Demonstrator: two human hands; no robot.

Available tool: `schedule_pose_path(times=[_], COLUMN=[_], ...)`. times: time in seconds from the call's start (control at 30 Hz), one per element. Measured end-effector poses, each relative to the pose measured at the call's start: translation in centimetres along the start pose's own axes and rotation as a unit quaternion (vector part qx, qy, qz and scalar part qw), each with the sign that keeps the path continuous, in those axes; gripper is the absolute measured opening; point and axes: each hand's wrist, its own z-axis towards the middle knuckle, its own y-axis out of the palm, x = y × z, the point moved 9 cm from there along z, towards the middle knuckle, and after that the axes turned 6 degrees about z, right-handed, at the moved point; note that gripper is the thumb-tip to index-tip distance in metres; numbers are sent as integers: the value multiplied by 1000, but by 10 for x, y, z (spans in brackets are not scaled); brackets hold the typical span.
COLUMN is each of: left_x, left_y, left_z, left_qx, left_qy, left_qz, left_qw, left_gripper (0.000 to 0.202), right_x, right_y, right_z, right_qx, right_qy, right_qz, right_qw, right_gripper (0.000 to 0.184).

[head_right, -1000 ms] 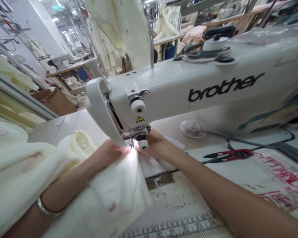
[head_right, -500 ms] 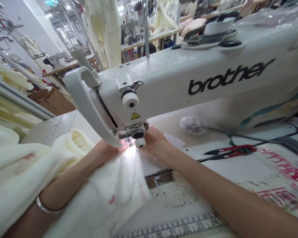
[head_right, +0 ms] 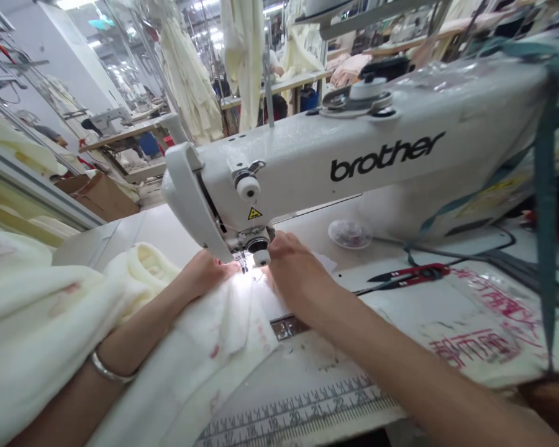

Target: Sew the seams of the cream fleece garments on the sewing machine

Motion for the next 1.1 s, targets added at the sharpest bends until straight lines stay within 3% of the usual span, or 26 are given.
schedule_pose_path(times=[0.1,0.23,0.37,0.67,0.93,1.1], left_x=[-1,0,0,0,-1,0], left_y=[2,1,0,2,4,-8], left_z=[1,-1,-2,-3,5,19], left_qx=[-6,-4,15,54,53,42], left_qy=[-3,5,7,27,53,68], left_qz=[7,14,22,34,54,58], left_qw=[1000,1000,1000,998,996,995], left_gripper=[42,38,34,13,10,11], right_x=[-34,-73,-67,-46,-56,-60], right_y=[-22,-10,0,-7,-1,22], right_z=[-22,-39,-39,-48,-40,-29], right_qx=[10,-17,-37,-60,-40,-118], right_qy=[-48,-140,-106,-86,-95,-82], right_qz=[-38,27,60,127,113,62], right_qw=[998,990,992,986,988,988], right_gripper=[27,33,28,30,30,25])
